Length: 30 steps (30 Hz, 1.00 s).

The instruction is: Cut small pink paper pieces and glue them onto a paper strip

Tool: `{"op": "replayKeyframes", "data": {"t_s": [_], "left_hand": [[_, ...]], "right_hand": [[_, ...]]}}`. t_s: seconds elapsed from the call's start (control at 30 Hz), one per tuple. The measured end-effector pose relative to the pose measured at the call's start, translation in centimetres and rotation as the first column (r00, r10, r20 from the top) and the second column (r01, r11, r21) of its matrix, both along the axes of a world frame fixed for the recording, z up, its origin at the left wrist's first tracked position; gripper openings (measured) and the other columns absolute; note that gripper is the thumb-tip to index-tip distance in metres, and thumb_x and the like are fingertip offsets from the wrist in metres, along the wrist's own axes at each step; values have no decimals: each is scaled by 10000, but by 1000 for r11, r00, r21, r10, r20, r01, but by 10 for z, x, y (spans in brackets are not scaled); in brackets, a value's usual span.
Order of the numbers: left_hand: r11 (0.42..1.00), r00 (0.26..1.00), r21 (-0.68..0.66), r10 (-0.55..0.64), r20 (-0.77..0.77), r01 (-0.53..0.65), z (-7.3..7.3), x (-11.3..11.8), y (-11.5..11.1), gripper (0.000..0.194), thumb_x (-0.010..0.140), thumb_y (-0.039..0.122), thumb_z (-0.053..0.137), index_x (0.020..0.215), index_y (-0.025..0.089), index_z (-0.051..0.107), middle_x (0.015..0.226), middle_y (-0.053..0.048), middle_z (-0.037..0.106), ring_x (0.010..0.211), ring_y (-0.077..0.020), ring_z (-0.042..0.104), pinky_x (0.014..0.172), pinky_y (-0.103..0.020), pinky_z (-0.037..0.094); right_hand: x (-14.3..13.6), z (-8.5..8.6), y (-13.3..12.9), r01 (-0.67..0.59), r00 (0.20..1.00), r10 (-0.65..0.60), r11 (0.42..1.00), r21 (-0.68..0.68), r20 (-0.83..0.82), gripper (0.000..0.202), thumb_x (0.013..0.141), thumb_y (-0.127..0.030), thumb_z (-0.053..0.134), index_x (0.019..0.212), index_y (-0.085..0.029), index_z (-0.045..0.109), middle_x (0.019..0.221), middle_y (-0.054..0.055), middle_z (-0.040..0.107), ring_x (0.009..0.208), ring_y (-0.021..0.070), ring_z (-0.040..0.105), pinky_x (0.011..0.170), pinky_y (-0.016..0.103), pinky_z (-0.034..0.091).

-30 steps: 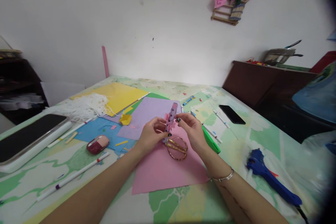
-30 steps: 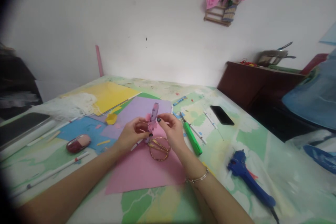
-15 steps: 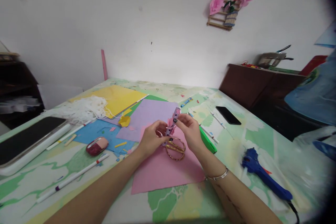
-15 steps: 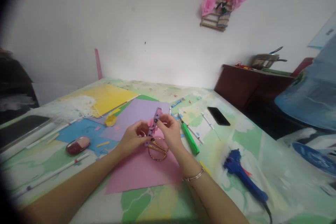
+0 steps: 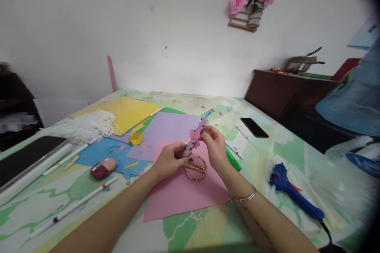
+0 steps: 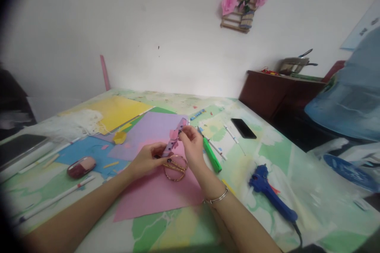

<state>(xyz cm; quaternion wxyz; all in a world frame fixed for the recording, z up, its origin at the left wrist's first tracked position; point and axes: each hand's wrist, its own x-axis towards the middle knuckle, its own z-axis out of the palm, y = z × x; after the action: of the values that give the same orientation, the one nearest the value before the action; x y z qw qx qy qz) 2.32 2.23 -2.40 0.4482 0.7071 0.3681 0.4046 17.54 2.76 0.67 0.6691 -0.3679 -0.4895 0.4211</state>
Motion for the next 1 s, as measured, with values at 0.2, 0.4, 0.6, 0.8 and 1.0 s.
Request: {"op": "replayKeyframes", "data": {"t_s": [0.2, 0.4, 0.6, 0.8, 1.0], "left_hand": [[1000, 998, 17, 27, -48, -26, 5, -1, -3, 276, 712, 261, 654, 961, 142, 656, 956, -80, 700, 843, -213, 649, 722, -304, 505], [991, 994, 92, 105, -39, -101, 1, -4, 1, 220, 729, 273, 641, 903, 144, 675, 882, -75, 700, 766, -185, 637, 678, -286, 500], [988, 990, 74, 140, -36, -137, 0, -6, 4, 234, 716, 274, 642, 905, 147, 696, 887, -78, 693, 737, -184, 623, 649, -287, 497], [993, 990, -74, 99, 98, -92, -3, -7, 11, 291, 718, 315, 612, 922, 127, 698, 834, -73, 684, 709, -179, 608, 654, -298, 508], [978, 976, -67, 204, 70, -199, -7, -14, 21, 343, 691, 362, 620, 920, 119, 698, 798, -69, 693, 682, -187, 611, 588, -277, 492]], "right_hand": [[4, 1, 4, -34, 992, 33, 999, -6, -118, 148, 669, -219, 571, 804, -177, 614, 747, 0, 628, 658, 124, 551, 660, 282, 474], [6, 3, 4, -31, 991, 32, 999, 9, -131, 131, 667, -206, 593, 792, -180, 619, 761, 1, 638, 694, 129, 570, 677, 280, 465], [6, 3, 4, -9, 998, 8, 1000, -6, -64, 150, 666, -235, 638, 807, -183, 634, 770, 7, 659, 704, 135, 588, 696, 289, 461], [10, 4, 4, 48, 997, -49, 998, 26, 53, 205, 712, -315, 618, 847, -165, 652, 803, 50, 686, 786, 165, 612, 693, 292, 452], [17, 0, 11, 189, 975, -184, 982, -28, 124, 177, 700, -285, 554, 810, -159, 612, 715, 36, 671, 692, 148, 591, 639, 275, 437]]}}
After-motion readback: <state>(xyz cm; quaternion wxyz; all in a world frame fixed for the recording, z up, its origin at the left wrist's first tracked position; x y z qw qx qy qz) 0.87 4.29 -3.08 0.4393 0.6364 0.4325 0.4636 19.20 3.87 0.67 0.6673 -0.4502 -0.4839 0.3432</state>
